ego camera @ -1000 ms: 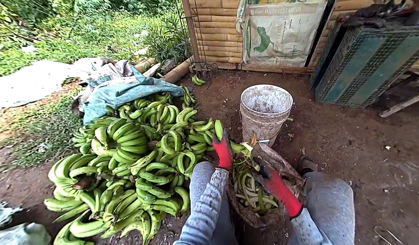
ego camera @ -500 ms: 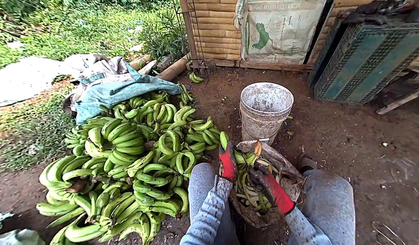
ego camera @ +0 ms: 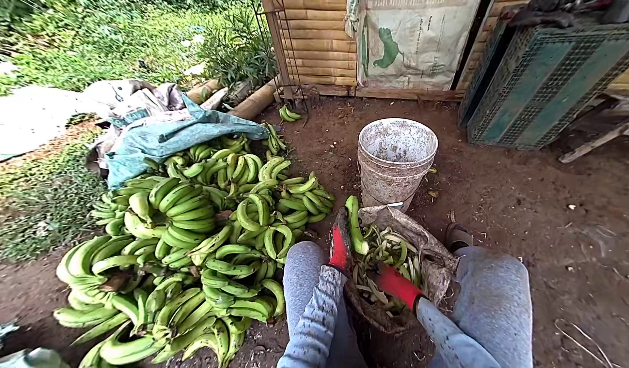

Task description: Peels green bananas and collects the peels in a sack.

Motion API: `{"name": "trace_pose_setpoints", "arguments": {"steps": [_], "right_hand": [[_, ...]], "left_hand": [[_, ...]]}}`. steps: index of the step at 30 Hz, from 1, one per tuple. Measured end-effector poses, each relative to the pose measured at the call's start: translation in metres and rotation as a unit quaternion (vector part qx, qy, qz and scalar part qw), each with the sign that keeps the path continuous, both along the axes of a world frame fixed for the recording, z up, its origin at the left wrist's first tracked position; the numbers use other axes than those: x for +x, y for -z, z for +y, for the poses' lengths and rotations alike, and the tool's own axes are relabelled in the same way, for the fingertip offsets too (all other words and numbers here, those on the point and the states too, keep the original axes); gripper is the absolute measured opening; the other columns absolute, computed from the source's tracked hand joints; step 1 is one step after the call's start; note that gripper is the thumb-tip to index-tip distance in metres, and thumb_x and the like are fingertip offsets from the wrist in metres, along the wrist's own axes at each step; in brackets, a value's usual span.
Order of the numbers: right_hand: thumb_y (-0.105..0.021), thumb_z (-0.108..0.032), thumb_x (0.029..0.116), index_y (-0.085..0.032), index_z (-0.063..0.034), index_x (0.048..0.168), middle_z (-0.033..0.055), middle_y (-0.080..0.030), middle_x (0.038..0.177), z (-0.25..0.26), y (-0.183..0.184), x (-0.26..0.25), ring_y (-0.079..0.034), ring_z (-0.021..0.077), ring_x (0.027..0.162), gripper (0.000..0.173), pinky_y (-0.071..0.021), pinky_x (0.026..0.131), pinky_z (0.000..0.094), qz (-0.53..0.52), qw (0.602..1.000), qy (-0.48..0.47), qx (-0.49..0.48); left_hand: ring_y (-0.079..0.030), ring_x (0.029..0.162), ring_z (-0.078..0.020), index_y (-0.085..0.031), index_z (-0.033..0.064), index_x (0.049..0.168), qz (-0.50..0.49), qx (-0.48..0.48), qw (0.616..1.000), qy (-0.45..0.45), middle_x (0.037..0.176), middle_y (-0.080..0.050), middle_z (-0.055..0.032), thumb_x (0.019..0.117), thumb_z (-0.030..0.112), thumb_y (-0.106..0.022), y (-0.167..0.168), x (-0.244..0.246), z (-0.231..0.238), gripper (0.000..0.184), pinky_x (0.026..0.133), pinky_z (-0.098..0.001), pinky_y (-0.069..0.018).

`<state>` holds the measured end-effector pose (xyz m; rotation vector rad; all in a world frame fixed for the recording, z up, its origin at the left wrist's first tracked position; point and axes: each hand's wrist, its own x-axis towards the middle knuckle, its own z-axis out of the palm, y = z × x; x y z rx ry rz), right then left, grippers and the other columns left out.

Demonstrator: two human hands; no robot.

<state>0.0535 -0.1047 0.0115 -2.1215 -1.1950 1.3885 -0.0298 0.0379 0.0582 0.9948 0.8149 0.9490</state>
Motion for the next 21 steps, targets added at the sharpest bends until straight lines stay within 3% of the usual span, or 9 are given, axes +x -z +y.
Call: {"name": "trace_pose_setpoints", "arguments": {"steps": [3, 5, 8, 11, 12, 15, 17, 19, 21], "right_hand": [[-0.056, -0.039, 0.1041, -0.058, -0.0092, 0.133, 0.0116, -0.069, 0.100, 0.005, -0.067, 0.046, -0.068, 0.0230, 0.086, 0.042, -0.0556, 0.081, 0.0448, -0.037, 0.975, 0.091, 0.198], [-0.061, -0.035, 0.1018, -0.063, -0.0117, 0.129, 0.0047, -0.071, 0.103, 0.002, -0.091, 0.055, -0.068, 0.0122, 0.087, 0.036, -0.0567, 0.082, 0.0339, -0.002, 0.962, 0.027, 0.273], [-0.059, -0.023, 0.1002, -0.065, -0.0141, 0.136, 0.0110, -0.068, 0.129, -0.001, -0.097, 0.054, -0.064, 0.0232, 0.120, 0.037, -0.0486, 0.107, 0.0462, -0.096, 0.960, -0.076, 0.253], [-0.057, -0.019, 0.1000, -0.062, -0.0126, 0.141, 0.0219, -0.061, 0.136, 0.013, -0.091, 0.061, -0.061, 0.0379, 0.124, 0.042, -0.0473, 0.106, 0.0548, -0.215, 0.947, -0.018, 0.239], [-0.056, -0.019, 0.1004, -0.062, -0.0130, 0.141, 0.0233, -0.061, 0.137, 0.020, -0.090, 0.065, -0.060, 0.0399, 0.125, 0.042, -0.0467, 0.106, 0.0557, -0.236, 0.942, 0.026, 0.236], [-0.053, -0.019, 0.1034, -0.057, -0.0120, 0.144, 0.0231, -0.062, 0.135, 0.041, -0.085, 0.084, -0.062, 0.0396, 0.123, 0.042, -0.0474, 0.105, 0.0567, -0.224, 0.936, 0.159, 0.219], [-0.055, -0.019, 0.1029, -0.056, -0.0111, 0.144, 0.0223, -0.064, 0.131, 0.043, -0.084, 0.087, -0.064, 0.0378, 0.119, 0.042, -0.0488, 0.103, 0.0564, -0.194, 0.930, 0.186, 0.250], [-0.057, -0.024, 0.1020, -0.060, -0.0117, 0.141, 0.0169, -0.067, 0.129, 0.028, -0.084, 0.069, -0.066, 0.0308, 0.117, 0.041, -0.0500, 0.104, 0.0512, -0.163, 0.937, 0.129, 0.279], [-0.060, -0.030, 0.1004, -0.065, -0.0134, 0.137, 0.0132, -0.068, 0.129, 0.008, -0.081, 0.045, -0.066, 0.0266, 0.117, 0.040, -0.0512, 0.104, 0.0477, -0.140, 0.946, 0.033, 0.290]], "left_hand": [[-0.062, 0.066, -0.0166, -0.059, 0.0032, 0.118, 0.001, 0.000, 1.000, 0.004, 0.083, -0.064, -0.0090, 0.1129, 0.038, -0.028, -0.006, -0.004, 0.000, 0.047, 0.060, -0.0329, -0.0560], [-0.064, 0.076, -0.0131, -0.059, 0.0040, 0.126, 0.000, 0.016, 0.999, 0.028, 0.093, -0.066, -0.0074, 0.1129, 0.033, -0.029, -0.010, -0.005, -0.004, 0.044, 0.070, -0.0302, -0.0569], [-0.064, 0.067, -0.0140, -0.060, 0.0020, 0.116, -0.022, -0.009, 0.998, 0.051, 0.083, -0.065, -0.0078, 0.1131, 0.030, -0.028, -0.012, 0.002, -0.010, 0.042, 0.061, -0.0294, -0.0569], [-0.064, 0.089, -0.0135, -0.056, -0.0006, 0.132, 0.059, 0.014, 0.996, 0.060, 0.106, -0.066, -0.0118, 0.1136, 0.026, -0.029, -0.013, 0.000, -0.024, 0.042, 0.081, -0.0310, -0.0555], [-0.064, 0.090, -0.0132, -0.056, -0.0002, 0.133, 0.085, 0.019, 0.994, 0.068, 0.108, -0.066, -0.0122, 0.1137, 0.026, -0.029, -0.013, 0.001, -0.030, 0.043, 0.081, -0.0309, -0.0558], [-0.062, 0.112, -0.0133, -0.048, 0.0003, 0.145, 0.126, 0.041, 0.983, 0.131, 0.130, -0.062, -0.0149, 0.1132, 0.029, -0.033, -0.013, -0.003, -0.040, 0.046, 0.099, -0.0315, -0.0516], [-0.066, 0.101, -0.0130, -0.055, 0.0001, 0.138, 0.122, 0.041, 0.987, 0.098, 0.119, -0.067, -0.0136, 0.1103, 0.028, -0.045, -0.011, -0.001, -0.034, 0.041, 0.090, -0.0311, -0.0556], [-0.065, 0.087, -0.0126, -0.057, -0.0008, 0.133, 0.121, 0.038, 0.991, 0.030, 0.106, -0.067, -0.0124, 0.1110, 0.027, -0.042, -0.010, 0.000, -0.019, 0.038, 0.079, -0.0306, -0.0564], [-0.063, 0.098, -0.0137, -0.053, -0.0003, 0.139, 0.122, 0.035, 0.992, -0.009, 0.117, -0.064, -0.0141, 0.1130, 0.027, -0.033, -0.006, -0.002, -0.006, 0.043, 0.088, -0.0318, -0.0540]]}}
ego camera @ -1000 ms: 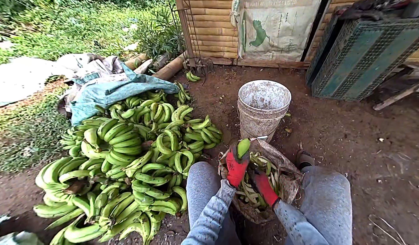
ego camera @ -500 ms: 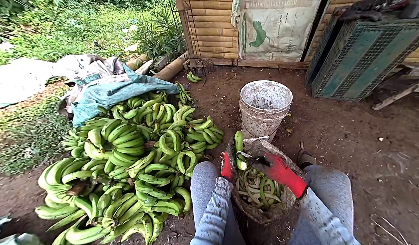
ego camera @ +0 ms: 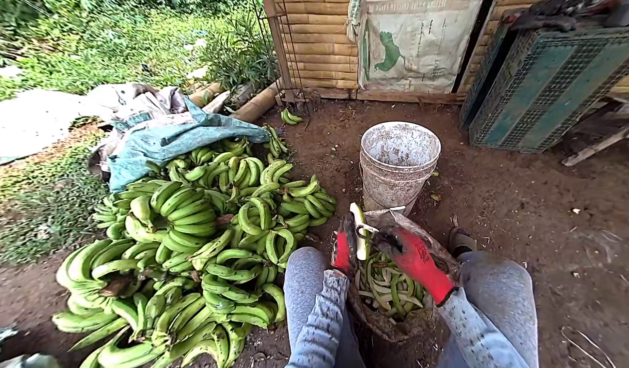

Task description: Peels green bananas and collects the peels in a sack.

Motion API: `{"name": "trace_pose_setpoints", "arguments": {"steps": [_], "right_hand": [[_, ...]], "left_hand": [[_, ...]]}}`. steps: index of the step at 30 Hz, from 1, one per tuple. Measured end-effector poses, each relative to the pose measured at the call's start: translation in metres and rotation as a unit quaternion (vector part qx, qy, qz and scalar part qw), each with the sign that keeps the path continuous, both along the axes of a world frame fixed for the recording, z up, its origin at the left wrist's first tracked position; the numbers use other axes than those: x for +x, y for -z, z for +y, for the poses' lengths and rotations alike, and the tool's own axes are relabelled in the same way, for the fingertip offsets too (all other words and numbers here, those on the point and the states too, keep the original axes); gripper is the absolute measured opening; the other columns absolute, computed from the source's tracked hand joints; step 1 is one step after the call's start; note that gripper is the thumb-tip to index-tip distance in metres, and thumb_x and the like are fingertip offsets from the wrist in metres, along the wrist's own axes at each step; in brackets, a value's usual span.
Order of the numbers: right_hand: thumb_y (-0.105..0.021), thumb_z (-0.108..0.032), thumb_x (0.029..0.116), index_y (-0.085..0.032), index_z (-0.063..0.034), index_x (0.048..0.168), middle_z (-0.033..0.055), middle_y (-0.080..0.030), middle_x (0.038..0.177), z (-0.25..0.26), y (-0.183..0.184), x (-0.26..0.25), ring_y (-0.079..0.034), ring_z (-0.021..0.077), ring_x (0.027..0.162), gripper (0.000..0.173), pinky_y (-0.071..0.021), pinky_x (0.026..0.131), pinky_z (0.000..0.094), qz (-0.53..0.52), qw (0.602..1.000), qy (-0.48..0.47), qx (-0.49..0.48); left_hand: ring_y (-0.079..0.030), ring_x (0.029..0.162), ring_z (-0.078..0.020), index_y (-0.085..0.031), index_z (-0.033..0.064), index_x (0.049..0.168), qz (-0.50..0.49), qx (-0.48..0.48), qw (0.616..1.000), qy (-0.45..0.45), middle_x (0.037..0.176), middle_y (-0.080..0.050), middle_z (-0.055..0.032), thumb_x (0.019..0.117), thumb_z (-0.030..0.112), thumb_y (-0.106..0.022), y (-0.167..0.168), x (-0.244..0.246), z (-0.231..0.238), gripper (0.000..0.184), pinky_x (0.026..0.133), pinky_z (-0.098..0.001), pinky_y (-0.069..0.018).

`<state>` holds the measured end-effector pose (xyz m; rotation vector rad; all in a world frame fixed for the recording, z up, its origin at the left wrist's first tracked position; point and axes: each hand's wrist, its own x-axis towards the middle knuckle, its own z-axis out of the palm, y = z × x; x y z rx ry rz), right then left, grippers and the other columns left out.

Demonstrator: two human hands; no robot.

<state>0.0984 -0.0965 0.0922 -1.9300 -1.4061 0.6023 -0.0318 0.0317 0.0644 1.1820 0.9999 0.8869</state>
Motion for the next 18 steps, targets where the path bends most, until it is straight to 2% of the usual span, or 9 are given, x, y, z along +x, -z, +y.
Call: {"name": "trace_pose_setpoints", "arguments": {"steps": [1, 2, 4, 7, 8, 10, 13, 15, 18], "right_hand": [[-0.060, -0.029, 0.1001, -0.066, -0.0141, 0.137, 0.0151, -0.066, 0.131, -0.005, 0.000, -0.009, -0.065, 0.0293, 0.119, 0.040, -0.0509, 0.104, 0.0492, -0.017, 0.999, -0.034, -0.014], [-0.060, -0.026, 0.0997, -0.065, -0.0136, 0.137, 0.0192, -0.063, 0.133, -0.005, -0.001, -0.014, -0.063, 0.0343, 0.121, 0.040, -0.0500, 0.104, 0.0517, -0.039, 0.998, -0.042, -0.029], [-0.059, -0.019, 0.0985, -0.064, -0.0123, 0.139, 0.0271, -0.056, 0.139, 0.006, -0.006, -0.007, -0.057, 0.0437, 0.128, 0.042, -0.0464, 0.106, 0.0568, -0.080, 0.995, 0.003, -0.066], [-0.058, -0.020, 0.1009, -0.063, -0.0150, 0.140, 0.0286, -0.055, 0.141, 0.032, -0.004, 0.028, -0.053, 0.0463, 0.131, 0.040, -0.0434, 0.109, 0.0587, -0.089, 0.988, 0.108, -0.070], [-0.057, -0.020, 0.1024, -0.062, -0.0158, 0.141, 0.0284, -0.056, 0.140, 0.036, -0.003, 0.036, -0.055, 0.0457, 0.129, 0.039, -0.0443, 0.108, 0.0587, -0.075, 0.986, 0.135, -0.065], [-0.056, -0.020, 0.1028, -0.062, -0.0142, 0.139, 0.0270, -0.058, 0.136, 0.031, -0.001, 0.036, -0.060, 0.0426, 0.124, 0.037, -0.0478, 0.105, 0.0569, -0.036, 0.988, 0.145, -0.036], [-0.062, -0.023, 0.0966, -0.068, -0.0137, 0.134, 0.0225, -0.063, 0.131, 0.006, -0.001, 0.004, -0.063, 0.0378, 0.119, 0.039, -0.0505, 0.102, 0.0534, -0.027, 0.997, 0.067, 0.014], [-0.066, -0.028, 0.0944, -0.070, -0.0165, 0.131, 0.0225, -0.064, 0.128, -0.006, 0.000, -0.015, -0.063, 0.0387, 0.117, 0.039, -0.0510, 0.100, 0.0543, -0.054, 0.998, 0.016, 0.017], [-0.061, -0.027, 0.0984, -0.066, -0.0125, 0.136, 0.0275, -0.059, 0.135, 0.001, -0.004, -0.018, -0.058, 0.0452, 0.125, 0.041, -0.0478, 0.103, 0.0578, -0.090, 0.994, 0.021, -0.057]], "left_hand": [[-0.062, 0.107, -0.0168, -0.050, -0.0005, 0.143, -0.014, -0.002, 1.000, -0.008, 0.126, -0.063, -0.0167, 0.1135, 0.028, -0.030, 0.006, -0.002, 0.007, 0.046, 0.095, -0.0348, -0.0523], [-0.063, 0.108, -0.0184, -0.049, 0.0004, 0.143, -0.035, -0.001, 0.999, -0.011, 0.126, -0.062, -0.0175, 0.1137, 0.031, -0.028, 0.010, -0.002, 0.009, 0.048, 0.096, -0.0364, -0.0528], [-0.064, 0.102, -0.0163, -0.052, 0.0019, 0.139, -0.052, -0.004, 0.998, 0.029, 0.118, -0.065, -0.0146, 0.1134, 0.034, -0.027, 0.012, -0.004, 0.003, 0.048, 0.090, -0.0348, -0.0550], [-0.063, 0.106, -0.0116, -0.053, -0.0026, 0.138, 0.101, 0.018, 0.980, 0.173, 0.122, -0.064, -0.0151, 0.1122, 0.023, -0.037, -0.008, -0.008, -0.016, 0.040, 0.096, -0.0297, -0.0519], [-0.062, 0.109, -0.0128, -0.053, -0.0029, 0.139, 0.129, 0.017, 0.975, 0.182, 0.125, -0.063, -0.0167, 0.1123, 0.023, -0.037, -0.008, -0.007, -0.018, 0.040, 0.098, -0.0303, -0.0505], [-0.064, 0.106, -0.0172, -0.054, -0.0028, 0.138, 0.102, -0.004, 0.988, 0.115, 0.122, -0.064, -0.0186, 0.1132, 0.027, -0.033, 0.000, -0.004, -0.015, 0.044, 0.095, -0.0344, -0.0531], [-0.065, 0.104, -0.0199, -0.043, 0.0020, 0.148, -0.015, -0.040, 0.999, 0.002, 0.123, -0.063, -0.0188, 0.1130, 0.035, -0.032, 0.004, 0.004, 0.001, 0.049, 0.091, -0.0371, -0.0552], [-0.065, 0.092, -0.0203, -0.048, 0.0013, 0.140, -0.067, -0.067, 0.993, -0.066, 0.111, -0.063, -0.0174, 0.1131, 0.034, -0.031, 0.002, 0.007, 0.007, 0.046, 0.081, -0.0380, -0.0568], [-0.064, 0.093, -0.0204, -0.054, -0.0025, 0.131, -0.036, -0.040, 0.994, -0.100, 0.109, -0.063, -0.0178, 0.1138, 0.031, -0.027, 0.002, 0.008, -0.003, 0.046, 0.084, -0.0373, -0.0549]]}}
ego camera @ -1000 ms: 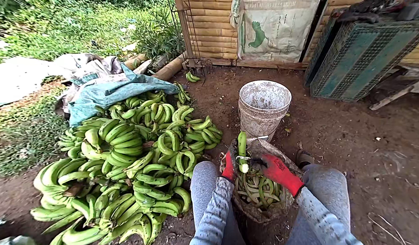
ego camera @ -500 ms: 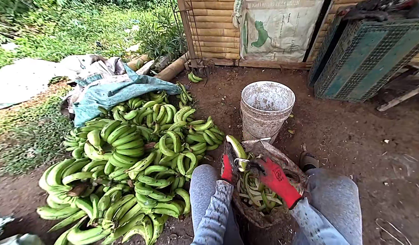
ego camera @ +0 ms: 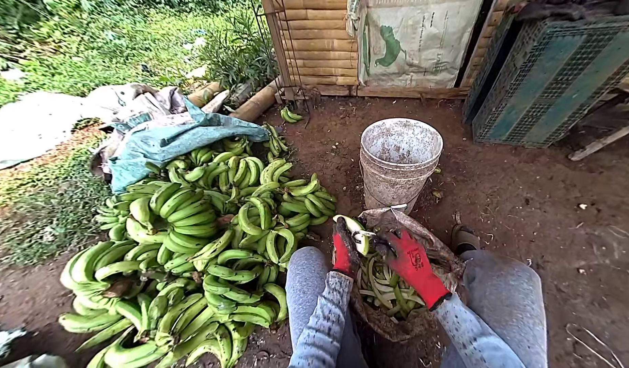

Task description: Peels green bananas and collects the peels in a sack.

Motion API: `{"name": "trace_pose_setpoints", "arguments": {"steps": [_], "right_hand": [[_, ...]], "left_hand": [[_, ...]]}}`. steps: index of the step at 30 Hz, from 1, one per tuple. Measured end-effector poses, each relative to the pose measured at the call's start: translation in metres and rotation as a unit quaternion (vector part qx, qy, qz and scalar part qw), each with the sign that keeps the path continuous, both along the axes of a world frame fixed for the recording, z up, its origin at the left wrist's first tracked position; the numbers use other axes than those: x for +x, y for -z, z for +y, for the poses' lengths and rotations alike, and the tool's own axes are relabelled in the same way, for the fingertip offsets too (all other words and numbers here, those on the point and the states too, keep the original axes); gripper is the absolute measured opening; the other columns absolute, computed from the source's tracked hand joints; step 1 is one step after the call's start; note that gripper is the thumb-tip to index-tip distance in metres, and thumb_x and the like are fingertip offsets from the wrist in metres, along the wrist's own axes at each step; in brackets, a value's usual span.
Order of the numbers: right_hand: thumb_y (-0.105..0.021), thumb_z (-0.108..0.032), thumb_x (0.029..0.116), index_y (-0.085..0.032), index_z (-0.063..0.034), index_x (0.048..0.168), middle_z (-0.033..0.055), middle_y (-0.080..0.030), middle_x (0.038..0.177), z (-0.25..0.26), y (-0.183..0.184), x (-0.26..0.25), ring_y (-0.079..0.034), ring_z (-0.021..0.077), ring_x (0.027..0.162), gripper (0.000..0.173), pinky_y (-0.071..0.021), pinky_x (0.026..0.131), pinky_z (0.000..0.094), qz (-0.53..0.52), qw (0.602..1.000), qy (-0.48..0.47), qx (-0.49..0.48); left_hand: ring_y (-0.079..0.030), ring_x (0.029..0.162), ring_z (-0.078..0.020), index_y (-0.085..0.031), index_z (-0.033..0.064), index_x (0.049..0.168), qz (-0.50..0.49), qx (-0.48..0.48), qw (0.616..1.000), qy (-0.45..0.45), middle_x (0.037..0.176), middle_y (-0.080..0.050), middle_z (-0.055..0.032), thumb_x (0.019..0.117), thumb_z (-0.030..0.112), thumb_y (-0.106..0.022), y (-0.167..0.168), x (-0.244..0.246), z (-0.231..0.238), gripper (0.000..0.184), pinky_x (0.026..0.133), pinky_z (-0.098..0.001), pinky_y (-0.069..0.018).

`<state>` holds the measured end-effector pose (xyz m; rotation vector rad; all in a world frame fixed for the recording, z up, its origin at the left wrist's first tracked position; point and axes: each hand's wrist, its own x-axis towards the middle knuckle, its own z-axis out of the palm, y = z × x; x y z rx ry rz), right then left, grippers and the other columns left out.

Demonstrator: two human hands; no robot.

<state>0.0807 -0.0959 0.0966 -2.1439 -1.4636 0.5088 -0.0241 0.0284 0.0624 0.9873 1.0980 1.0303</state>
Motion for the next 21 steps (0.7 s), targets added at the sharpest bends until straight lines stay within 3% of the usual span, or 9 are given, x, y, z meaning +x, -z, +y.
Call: {"name": "trace_pose_setpoints", "arguments": {"steps": [3, 7, 10, 13, 15, 16, 17, 19, 21], "right_hand": [[-0.055, -0.026, 0.1029, -0.063, -0.0125, 0.140, 0.0254, -0.059, 0.136, 0.024, 0.007, 0.023, -0.058, 0.0419, 0.126, 0.041, -0.0463, 0.107, 0.0557, 0.030, 0.999, 0.001, -0.019], [-0.050, -0.020, 0.1043, -0.063, -0.0141, 0.140, 0.0212, -0.062, 0.135, 0.038, 0.018, 0.048, -0.060, 0.0355, 0.126, 0.038, -0.0454, 0.109, 0.0520, 0.058, 0.998, 0.034, -0.018], [-0.049, -0.021, 0.1046, -0.062, -0.0154, 0.141, 0.0221, -0.063, 0.133, 0.035, 0.022, 0.048, -0.062, 0.0370, 0.123, 0.039, -0.0469, 0.107, 0.0528, 0.056, 0.995, 0.081, -0.031], [-0.052, -0.019, 0.1044, -0.060, -0.0115, 0.142, 0.0254, -0.060, 0.136, 0.034, 0.024, 0.058, -0.060, 0.0408, 0.125, 0.039, -0.0471, 0.106, 0.0560, 0.027, 0.986, 0.142, -0.084], [-0.052, -0.019, 0.1038, -0.060, -0.0083, 0.141, 0.0268, -0.060, 0.136, 0.032, 0.023, 0.057, -0.059, 0.0417, 0.126, 0.040, -0.0466, 0.106, 0.0556, 0.038, 0.986, 0.150, -0.056], [-0.052, -0.019, 0.1030, -0.060, -0.0100, 0.142, 0.0260, -0.060, 0.137, 0.029, 0.020, 0.051, -0.060, 0.0408, 0.126, 0.041, -0.0469, 0.107, 0.0545, 0.044, 0.990, 0.132, -0.019], [-0.055, -0.021, 0.1020, -0.064, -0.0129, 0.140, 0.0239, -0.062, 0.134, 0.023, 0.020, 0.043, -0.062, 0.0381, 0.123, 0.039, -0.0480, 0.106, 0.0522, 0.047, 0.993, 0.103, 0.032], [-0.064, -0.030, 0.0971, -0.071, -0.0183, 0.132, 0.0182, -0.068, 0.123, 0.008, 0.023, 0.028, -0.065, 0.0313, 0.114, 0.037, -0.0517, 0.102, 0.0476, 0.054, 0.990, 0.019, 0.129], [-0.071, -0.035, 0.0927, -0.076, -0.0208, 0.125, 0.0170, -0.070, 0.117, -0.001, 0.023, 0.020, -0.066, 0.0317, 0.110, 0.035, -0.0520, 0.100, 0.0494, 0.046, 0.982, -0.056, 0.171]], "left_hand": [[-0.059, 0.113, -0.0225, -0.050, -0.0109, 0.138, 0.087, 0.084, 0.991, 0.053, 0.127, -0.059, -0.0258, 0.1128, 0.017, -0.029, -0.006, -0.001, -0.019, 0.043, 0.101, -0.0348, -0.0472], [-0.050, 0.137, -0.0241, -0.042, -0.0083, 0.148, 0.223, 0.102, 0.931, 0.271, 0.147, -0.050, -0.0263, 0.1116, 0.016, -0.037, -0.024, -0.008, -0.030, 0.044, 0.117, -0.0345, -0.0360], [-0.050, 0.136, -0.0243, -0.046, -0.0076, 0.146, 0.255, 0.140, 0.900, 0.324, 0.145, -0.053, -0.0255, 0.1116, 0.019, -0.039, -0.020, -0.005, -0.023, 0.044, 0.116, -0.0349, -0.0364], [-0.049, 0.140, -0.0273, -0.048, -0.0037, 0.148, 0.312, 0.219, 0.841, 0.383, 0.146, -0.054, -0.0237, 0.1099, 0.029, -0.043, -0.021, -0.004, -0.029, 0.050, 0.120, -0.0398, -0.0331], [-0.050, 0.139, -0.0239, -0.041, -0.0035, 0.152, 0.242, 0.155, 0.909, 0.302, 0.149, -0.052, -0.0221, 0.1111, 0.027, -0.041, -0.014, -0.002, -0.025, 0.052, 0.119, -0.0375, -0.0354], [-0.060, 0.122, -0.0199, -0.043, -0.0013, 0.151, 0.173, 0.113, 0.950, 0.233, 0.137, -0.060, -0.0187, 0.1115, 0.026, -0.040, -0.007, 0.001, -0.017, 0.048, 0.106, -0.0345, -0.0474], [-0.065, 0.091, -0.0163, -0.050, 0.0006, 0.143, 0.092, 0.080, 0.978, 0.171, 0.110, -0.065, -0.0135, 0.1119, 0.026, -0.038, 0.002, 0.006, -0.009, 0.041, 0.081, -0.0321, -0.0567], [-0.061, 0.068, -0.0141, -0.058, 0.0032, 0.119, -0.082, -0.003, 0.991, 0.105, 0.084, -0.062, -0.0078, 0.1129, 0.027, -0.031, 0.002, 0.004, 0.001, 0.037, 0.062, -0.0309, -0.0544], [-0.059, 0.051, -0.0128, -0.054, 0.0067, 0.089, -0.229, -0.104, 0.966, 0.062, 0.063, -0.058, -0.0039, 0.1117, 0.033, -0.020, -0.007, -0.001, 0.008, 0.049, 0.048, -0.0270, -0.0522]]}}
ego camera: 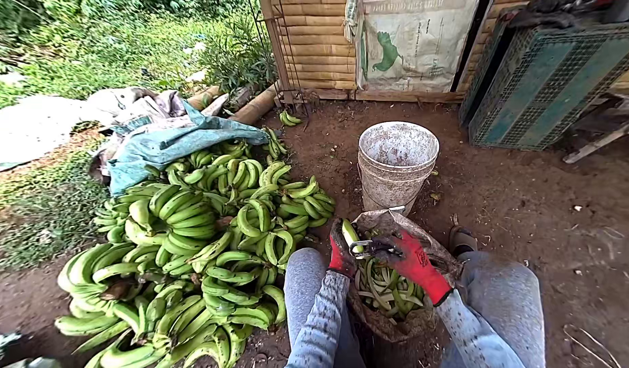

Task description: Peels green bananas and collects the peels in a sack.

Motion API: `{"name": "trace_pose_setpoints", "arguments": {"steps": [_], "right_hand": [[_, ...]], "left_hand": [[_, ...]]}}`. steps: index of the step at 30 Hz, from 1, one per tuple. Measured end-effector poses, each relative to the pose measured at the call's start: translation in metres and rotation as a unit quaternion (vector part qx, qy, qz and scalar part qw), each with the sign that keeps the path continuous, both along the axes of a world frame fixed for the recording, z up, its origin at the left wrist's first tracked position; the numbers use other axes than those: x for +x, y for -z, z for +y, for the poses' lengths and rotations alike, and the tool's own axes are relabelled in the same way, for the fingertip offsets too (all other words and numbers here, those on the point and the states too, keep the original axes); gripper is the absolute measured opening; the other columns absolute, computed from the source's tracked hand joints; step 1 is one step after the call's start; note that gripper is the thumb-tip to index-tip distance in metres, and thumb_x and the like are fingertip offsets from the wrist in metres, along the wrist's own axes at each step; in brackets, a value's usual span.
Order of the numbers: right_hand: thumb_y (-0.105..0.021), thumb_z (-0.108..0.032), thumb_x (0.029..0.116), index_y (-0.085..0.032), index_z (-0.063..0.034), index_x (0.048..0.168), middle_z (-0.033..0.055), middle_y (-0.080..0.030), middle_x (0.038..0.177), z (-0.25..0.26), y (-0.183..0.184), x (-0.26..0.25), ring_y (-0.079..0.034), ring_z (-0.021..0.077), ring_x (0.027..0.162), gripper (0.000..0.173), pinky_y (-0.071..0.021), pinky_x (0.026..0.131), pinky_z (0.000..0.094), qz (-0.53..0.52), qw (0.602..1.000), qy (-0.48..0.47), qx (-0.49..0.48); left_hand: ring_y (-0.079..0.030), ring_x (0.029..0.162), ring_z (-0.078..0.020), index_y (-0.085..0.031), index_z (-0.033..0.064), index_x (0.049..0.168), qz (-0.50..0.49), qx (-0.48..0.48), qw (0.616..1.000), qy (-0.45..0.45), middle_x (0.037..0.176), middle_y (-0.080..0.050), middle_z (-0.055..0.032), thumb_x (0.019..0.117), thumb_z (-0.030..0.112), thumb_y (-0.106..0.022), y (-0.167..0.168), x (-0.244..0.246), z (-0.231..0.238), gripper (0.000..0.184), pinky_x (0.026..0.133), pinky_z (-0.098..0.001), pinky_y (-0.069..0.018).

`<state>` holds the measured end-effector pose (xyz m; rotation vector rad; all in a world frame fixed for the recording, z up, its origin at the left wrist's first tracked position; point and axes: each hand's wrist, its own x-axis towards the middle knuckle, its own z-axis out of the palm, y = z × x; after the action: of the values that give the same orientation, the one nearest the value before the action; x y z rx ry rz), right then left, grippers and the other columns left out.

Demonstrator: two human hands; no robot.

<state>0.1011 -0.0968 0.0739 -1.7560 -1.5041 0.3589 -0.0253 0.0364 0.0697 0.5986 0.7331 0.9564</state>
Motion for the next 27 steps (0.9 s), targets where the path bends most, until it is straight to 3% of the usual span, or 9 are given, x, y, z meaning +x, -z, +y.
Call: {"name": "trace_pose_setpoints", "arguments": {"steps": [2, 5, 9, 13, 14, 16, 18, 22, 27], "right_hand": [[-0.070, -0.035, 0.0924, -0.076, -0.0227, 0.124, 0.0185, -0.070, 0.119, -0.002, 0.000, -0.002, -0.064, 0.0360, 0.114, 0.034, -0.0484, 0.103, 0.0534, -0.038, 0.999, -0.027, -0.010], [-0.064, -0.031, 0.0967, -0.074, -0.0194, 0.129, 0.0232, -0.067, 0.125, 0.006, -0.008, -0.007, -0.061, 0.0426, 0.121, 0.035, -0.0446, 0.107, 0.0576, -0.073, 0.996, -0.011, -0.052], [-0.054, -0.027, 0.1026, -0.066, -0.0161, 0.139, 0.0212, -0.064, 0.131, 0.026, -0.008, -0.008, -0.062, 0.0355, 0.122, 0.039, -0.0480, 0.107, 0.0509, 0.003, 0.989, 0.064, -0.135], [-0.050, -0.025, 0.1053, -0.063, -0.0147, 0.140, 0.0205, -0.065, 0.131, 0.039, 0.007, 0.016, -0.063, 0.0352, 0.122, 0.038, -0.0474, 0.106, 0.0531, 0.055, 0.968, 0.146, -0.194], [-0.050, -0.025, 0.1054, -0.063, -0.0154, 0.140, 0.0198, -0.065, 0.130, 0.037, 0.008, 0.020, -0.063, 0.0345, 0.121, 0.038, -0.0478, 0.106, 0.0527, 0.061, 0.966, 0.162, -0.191], [-0.056, -0.025, 0.1032, -0.067, -0.0158, 0.135, 0.0158, -0.068, 0.126, 0.027, 0.003, 0.022, -0.065, 0.0278, 0.117, 0.035, -0.0498, 0.104, 0.0457, 0.098, 0.976, 0.146, -0.125], [-0.067, -0.025, 0.0971, -0.073, -0.0166, 0.128, 0.0113, -0.069, 0.122, 0.010, -0.005, 0.021, -0.067, 0.0196, 0.112, 0.032, -0.0533, 0.101, 0.0373, 0.133, 0.988, 0.033, -0.073], [-0.073, -0.033, 0.0926, -0.076, -0.0224, 0.124, 0.0114, -0.069, 0.123, -0.004, -0.018, 0.020, -0.063, 0.0231, 0.117, 0.033, -0.0486, 0.106, 0.0426, 0.042, 0.987, -0.132, -0.080], [-0.064, -0.030, 0.0969, -0.069, -0.0154, 0.133, 0.0208, -0.065, 0.131, 0.019, -0.002, 0.009, -0.061, 0.0358, 0.123, 0.039, -0.0475, 0.108, 0.0506, 0.014, 0.994, 0.078, -0.075]], "left_hand": [[-0.057, 0.046, -0.0145, -0.050, 0.0073, 0.081, -0.042, -0.062, 0.997, -0.010, 0.057, -0.056, -0.0044, 0.1106, 0.038, -0.014, -0.004, -0.006, -0.002, 0.056, 0.044, -0.0270, -0.0504], [-0.058, 0.055, -0.0109, -0.054, 0.0051, 0.095, 0.069, 0.040, 0.996, -0.040, 0.067, -0.057, -0.0029, 0.1128, 0.028, -0.019, -0.002, -0.007, -0.010, 0.044, 0.051, -0.0255, -0.0524], [-0.062, 0.099, -0.0136, -0.053, -0.0081, 0.133, 0.245, 0.262, 0.933, -0.007, 0.114, -0.063, -0.0175, 0.1109, 0.014, -0.033, 0.011, -0.005, -0.022, 0.037, 0.091, -0.0282, -0.0526], [-0.052, 0.134, -0.0239, -0.044, -0.0073, 0.148, 0.375, 0.294, 0.864, 0.163, 0.145, -0.053, -0.0248, 0.1112, 0.018, -0.036, -0.001, -0.006, -0.036, 0.045, 0.116, -0.0366, -0.0382], [-0.057, 0.128, -0.0231, -0.047, -0.0061, 0.146, 0.379, 0.274, 0.867, 0.171, 0.139, -0.058, -0.0232, 0.1116, 0.019, -0.036, -0.001, -0.007, -0.034, 0.044, 0.111, -0.0368, -0.0432], [-0.065, 0.076, -0.0154, -0.058, -0.0019, 0.126, 0.258, 0.182, 0.942, 0.117, 0.094, -0.066, -0.0128, 0.1131, 0.022, -0.030, 0.005, -0.004, -0.025, 0.039, 0.069, -0.0303, -0.0571], [-0.059, 0.053, -0.0147, -0.060, 0.0042, 0.106, 0.046, 0.051, 0.991, 0.112, 0.070, -0.061, -0.0080, 0.1129, 0.037, -0.022, 0.000, -0.006, -0.008, 0.051, 0.048, -0.0291, -0.0533], [-0.059, 0.052, -0.0132, -0.060, 0.0038, 0.098, -0.170, -0.047, 0.967, 0.181, 0.066, -0.058, -0.0050, 0.1096, 0.038, -0.022, 0.000, -0.011, 0.005, 0.052, 0.049, -0.0257, -0.0542], [-0.067, 0.076, -0.0134, -0.060, 0.0042, 0.119, 0.001, 0.120, 0.983, 0.136, 0.090, -0.068, -0.0078, 0.1114, 0.022, -0.033, 0.004, -0.004, -0.018, 0.034, 0.068, -0.0291, -0.0591]]}}
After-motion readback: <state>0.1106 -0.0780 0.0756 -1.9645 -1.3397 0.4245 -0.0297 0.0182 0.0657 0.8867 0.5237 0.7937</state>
